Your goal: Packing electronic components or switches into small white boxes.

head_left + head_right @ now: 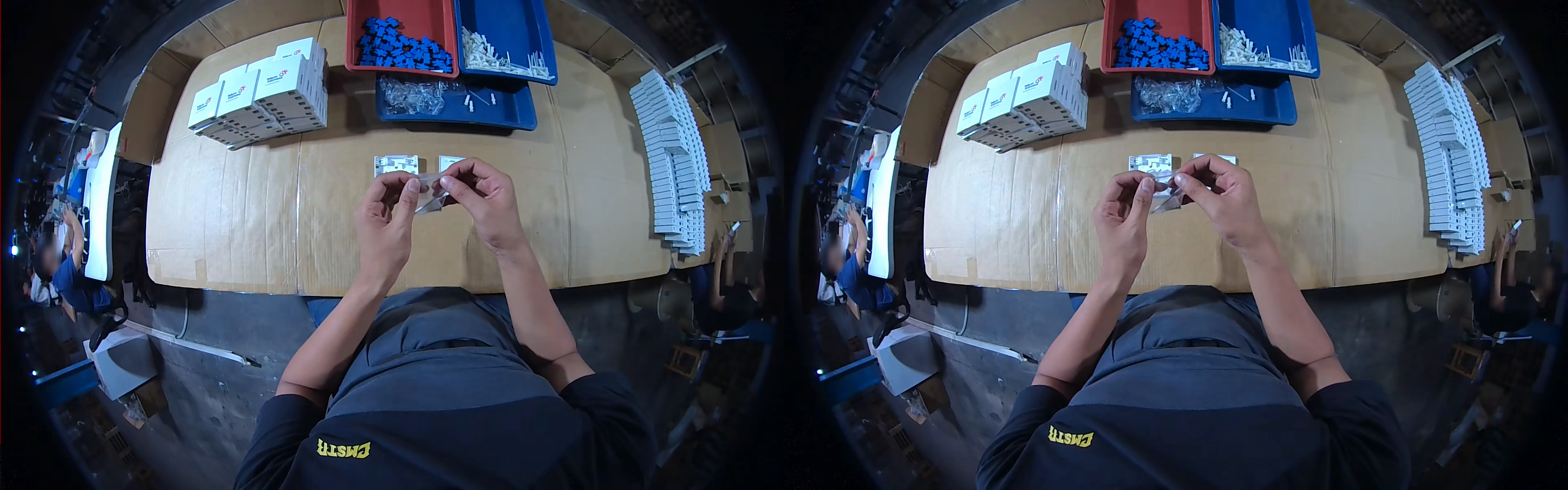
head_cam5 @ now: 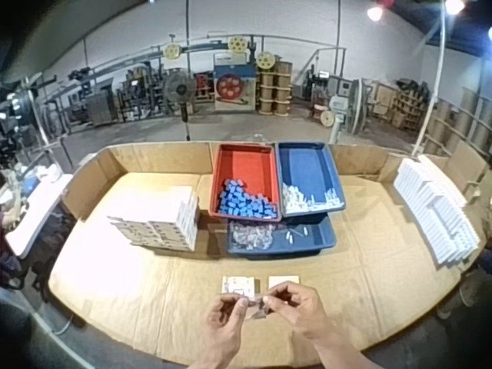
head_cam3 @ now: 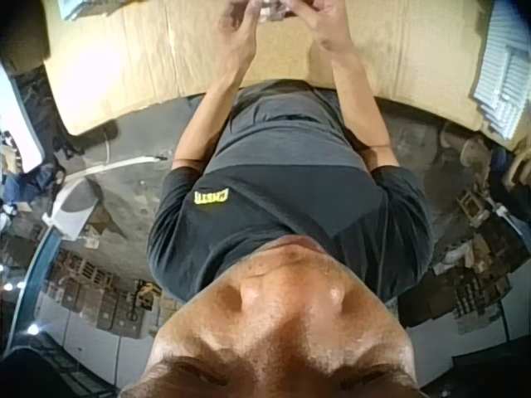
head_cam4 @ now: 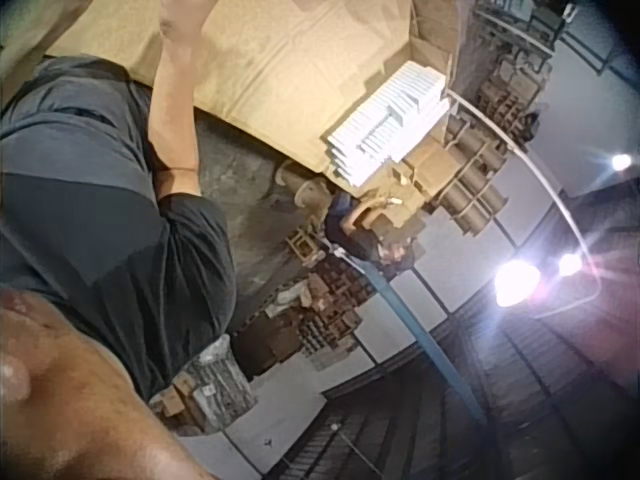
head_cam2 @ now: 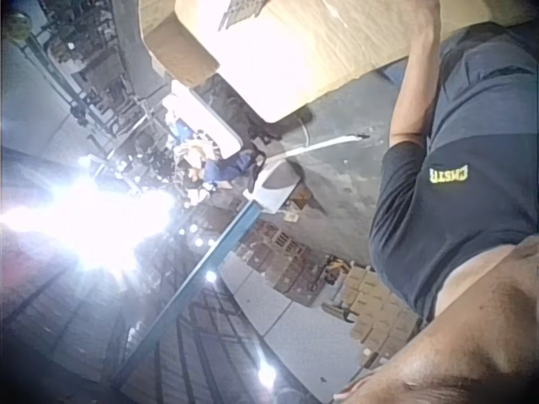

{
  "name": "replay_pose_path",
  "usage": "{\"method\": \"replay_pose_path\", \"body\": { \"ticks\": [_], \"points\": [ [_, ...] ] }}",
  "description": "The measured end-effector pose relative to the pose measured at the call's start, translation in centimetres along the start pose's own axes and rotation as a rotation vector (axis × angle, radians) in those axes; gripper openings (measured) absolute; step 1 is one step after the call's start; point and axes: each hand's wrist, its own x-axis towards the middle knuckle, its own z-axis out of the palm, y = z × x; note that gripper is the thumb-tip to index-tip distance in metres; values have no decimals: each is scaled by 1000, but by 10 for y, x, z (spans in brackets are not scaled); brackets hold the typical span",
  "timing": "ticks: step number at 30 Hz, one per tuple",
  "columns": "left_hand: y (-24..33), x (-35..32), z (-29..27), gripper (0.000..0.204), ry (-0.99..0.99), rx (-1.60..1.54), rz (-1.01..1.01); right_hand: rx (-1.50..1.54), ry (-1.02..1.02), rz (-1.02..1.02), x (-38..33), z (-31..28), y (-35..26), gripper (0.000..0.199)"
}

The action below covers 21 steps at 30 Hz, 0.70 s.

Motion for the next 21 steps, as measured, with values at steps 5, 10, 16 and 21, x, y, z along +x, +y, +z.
{"method": "replay_pose_path", "body": {
  "ticks": [5,10,16,21],
  "points": [
    [-3,1,-2,15,4,-59,4,107,-22,45,-3,10,-2,10],
    [0,0,-1,15,-32,-82,-39,47,-26,46,-4,7,-1,9],
    [-3,0,-5,14,-36,-32,-44,34,-30,31,-3,9,2,9],
    [-4,1,-5,13,-42,-61,-49,42,-13,16,-2,11,2,8]
  ]
}}
